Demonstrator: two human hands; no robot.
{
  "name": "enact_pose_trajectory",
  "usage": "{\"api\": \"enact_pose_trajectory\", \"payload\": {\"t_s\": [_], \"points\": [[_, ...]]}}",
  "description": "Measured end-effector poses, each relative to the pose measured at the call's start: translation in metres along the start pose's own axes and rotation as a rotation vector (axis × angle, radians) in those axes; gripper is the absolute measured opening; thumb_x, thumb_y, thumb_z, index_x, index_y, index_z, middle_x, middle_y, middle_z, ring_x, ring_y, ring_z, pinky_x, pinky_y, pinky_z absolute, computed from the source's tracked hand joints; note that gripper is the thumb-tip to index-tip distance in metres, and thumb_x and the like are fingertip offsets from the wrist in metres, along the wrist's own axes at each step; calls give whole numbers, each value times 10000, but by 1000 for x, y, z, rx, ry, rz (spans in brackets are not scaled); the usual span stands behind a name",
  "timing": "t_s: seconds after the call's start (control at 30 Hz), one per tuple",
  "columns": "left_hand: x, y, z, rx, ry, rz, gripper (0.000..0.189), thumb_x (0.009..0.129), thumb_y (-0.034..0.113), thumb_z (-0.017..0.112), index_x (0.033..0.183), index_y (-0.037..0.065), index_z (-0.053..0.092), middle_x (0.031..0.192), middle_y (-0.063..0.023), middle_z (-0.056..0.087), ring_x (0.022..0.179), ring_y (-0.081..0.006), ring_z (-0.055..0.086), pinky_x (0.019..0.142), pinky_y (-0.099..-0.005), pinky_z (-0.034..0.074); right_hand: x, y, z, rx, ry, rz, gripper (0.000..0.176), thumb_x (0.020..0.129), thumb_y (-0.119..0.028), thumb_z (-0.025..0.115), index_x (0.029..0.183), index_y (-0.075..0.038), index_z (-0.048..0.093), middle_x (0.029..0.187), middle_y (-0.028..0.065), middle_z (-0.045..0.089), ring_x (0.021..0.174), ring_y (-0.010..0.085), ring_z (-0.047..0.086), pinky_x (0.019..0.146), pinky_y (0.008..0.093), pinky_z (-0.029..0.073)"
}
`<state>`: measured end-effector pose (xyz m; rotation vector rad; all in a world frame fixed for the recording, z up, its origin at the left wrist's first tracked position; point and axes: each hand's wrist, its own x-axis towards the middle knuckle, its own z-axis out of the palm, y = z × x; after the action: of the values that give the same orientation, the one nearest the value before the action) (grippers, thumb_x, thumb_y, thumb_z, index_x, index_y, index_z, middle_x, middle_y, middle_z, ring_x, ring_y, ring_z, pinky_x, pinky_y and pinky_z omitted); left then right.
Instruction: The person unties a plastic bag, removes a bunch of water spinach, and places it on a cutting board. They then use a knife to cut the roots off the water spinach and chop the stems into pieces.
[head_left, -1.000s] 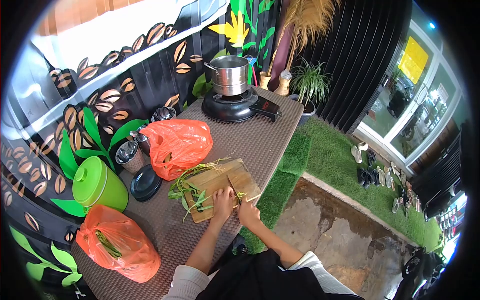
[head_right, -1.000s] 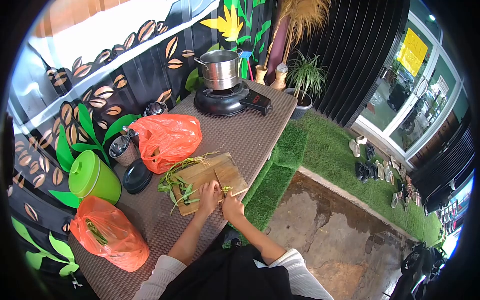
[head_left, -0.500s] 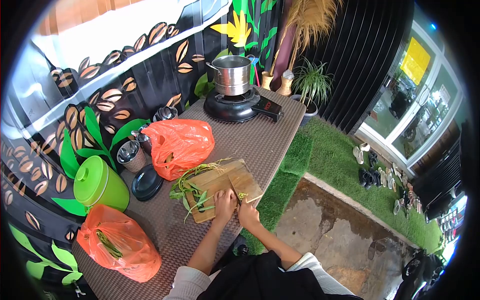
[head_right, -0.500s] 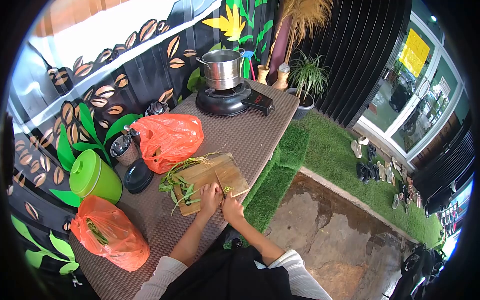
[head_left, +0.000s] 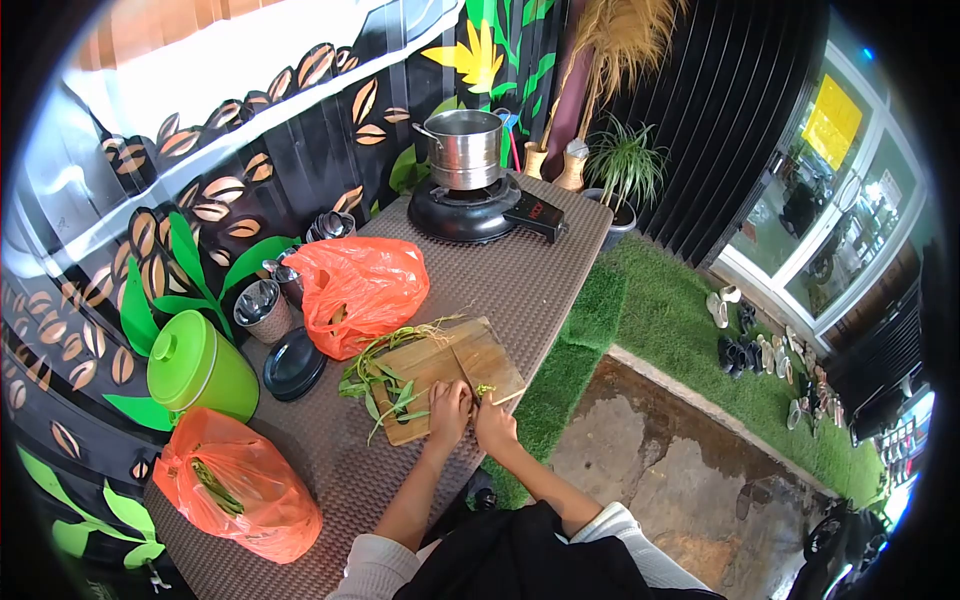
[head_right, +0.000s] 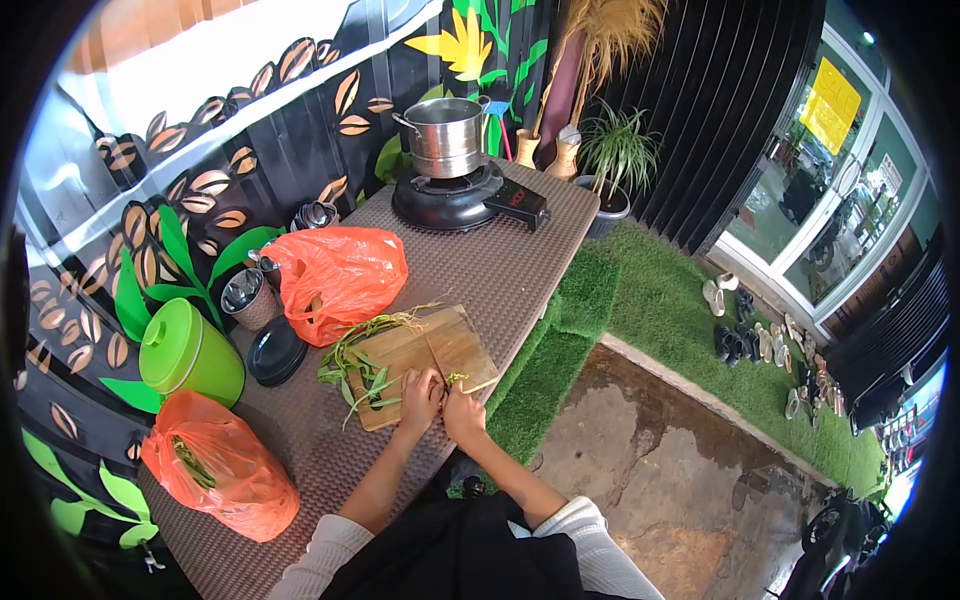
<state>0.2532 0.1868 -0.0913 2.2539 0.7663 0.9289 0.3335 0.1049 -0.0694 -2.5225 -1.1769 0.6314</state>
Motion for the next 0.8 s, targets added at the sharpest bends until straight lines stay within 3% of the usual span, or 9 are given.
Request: {"api": "enact_pose_trajectory", "payload": {"t_s": [0.13,0.27,0.33,0.53,0.8], "points": [[-1,0,-5,-180,17,-18,199,778,-24,566,964,47,575,830,-124,615,905,-339,539,917,-454,378,-3,-1,-7,66,99,9,451,949,-321,439,1220,35,383,823,270,652,805,415,656,723,501,520],[5,-4,-12,-318,-50,-152,174,758,-19,603,927,18,610,828,-130,613,915,-323,550,835,-416,431,-7,1,-15,110,89,-4,463,938,-316,442,1223,42,373,809,276,646,809,435,646,730,513,513],[7,-25,-3,-55,15,15,127,734,-18,633,861,-7,635,821,-125,612,879,-308,549,753,-384,455,-5,3,-18,120,57,-61,457,921,-302,448,1205,47,372,838,305,632,833,457,631,749,530,501],[7,-23,-5,-41,-37,6,90,742,8,632,828,-2,658,841,-130,609,842,-311,519,768,-393,439,-2,7,-22,138,-9,-71,494,912,-290,446,1238,68,348,943,349,601,884,476,614,783,544,490],[4,-13,-5,-6,10,0,72,772,56,647,820,6,664,853,-147,611,873,-327,511,785,-402,426,-13,-7,-11,89,-25,-22,469,924,-315,451,1192,64,381,959,309,620,909,461,622,789,521,502]]}}
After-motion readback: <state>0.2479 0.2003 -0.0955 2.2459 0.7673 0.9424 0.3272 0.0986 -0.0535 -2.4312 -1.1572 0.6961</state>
